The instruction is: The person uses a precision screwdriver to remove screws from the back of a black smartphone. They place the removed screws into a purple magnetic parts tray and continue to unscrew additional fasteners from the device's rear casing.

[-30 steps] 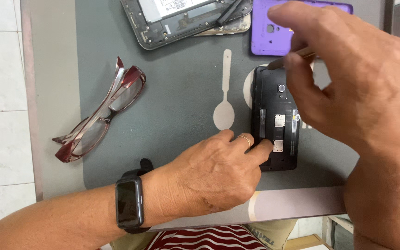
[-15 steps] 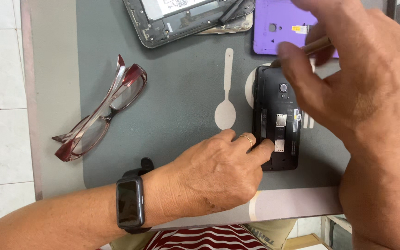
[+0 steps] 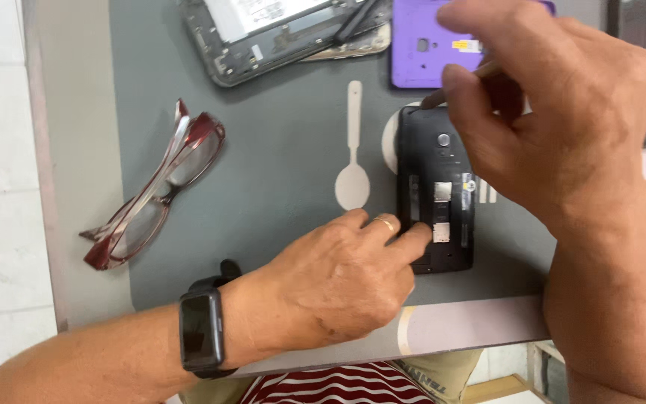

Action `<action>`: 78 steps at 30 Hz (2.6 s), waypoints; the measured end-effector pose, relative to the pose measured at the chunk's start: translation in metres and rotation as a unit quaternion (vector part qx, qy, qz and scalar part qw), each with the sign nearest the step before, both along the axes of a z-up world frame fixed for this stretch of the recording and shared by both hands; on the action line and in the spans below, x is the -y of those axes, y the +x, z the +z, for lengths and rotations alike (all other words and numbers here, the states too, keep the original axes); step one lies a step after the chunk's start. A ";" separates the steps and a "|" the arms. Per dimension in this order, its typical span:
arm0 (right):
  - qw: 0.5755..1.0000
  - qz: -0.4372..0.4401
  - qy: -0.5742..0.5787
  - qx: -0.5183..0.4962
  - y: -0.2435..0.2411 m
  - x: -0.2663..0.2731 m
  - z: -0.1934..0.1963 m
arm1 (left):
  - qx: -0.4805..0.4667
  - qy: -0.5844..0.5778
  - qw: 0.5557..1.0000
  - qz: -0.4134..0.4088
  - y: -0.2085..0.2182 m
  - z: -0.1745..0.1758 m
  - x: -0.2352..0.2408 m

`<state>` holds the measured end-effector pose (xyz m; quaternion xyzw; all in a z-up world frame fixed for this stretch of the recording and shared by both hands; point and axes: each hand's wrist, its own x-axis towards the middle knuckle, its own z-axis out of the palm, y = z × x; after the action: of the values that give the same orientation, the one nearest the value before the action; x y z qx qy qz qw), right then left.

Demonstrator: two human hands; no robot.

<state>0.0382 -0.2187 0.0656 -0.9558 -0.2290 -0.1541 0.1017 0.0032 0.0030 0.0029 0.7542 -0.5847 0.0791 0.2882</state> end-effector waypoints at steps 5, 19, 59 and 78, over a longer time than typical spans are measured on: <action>0.991 -0.050 0.126 -0.005 -0.026 0.046 -0.012 | 0.025 -0.058 0.998 0.028 0.022 0.005 0.000; 0.935 -0.216 0.272 0.079 -0.046 0.099 -0.059 | 0.026 0.125 0.989 0.078 0.054 0.002 0.001; 0.989 -0.140 0.048 -0.004 -0.026 0.047 -0.006 | -0.001 0.079 0.994 0.078 0.054 -0.004 -0.001; 0.995 -0.086 0.035 -0.037 -0.020 0.047 0.005 | 0.009 0.046 0.994 0.097 0.052 -0.010 0.001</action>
<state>0.0180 -0.2654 0.0703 -0.9729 -0.1361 -0.1345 0.1301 0.0550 0.0023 -0.0067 0.8188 -0.5148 0.0866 0.2389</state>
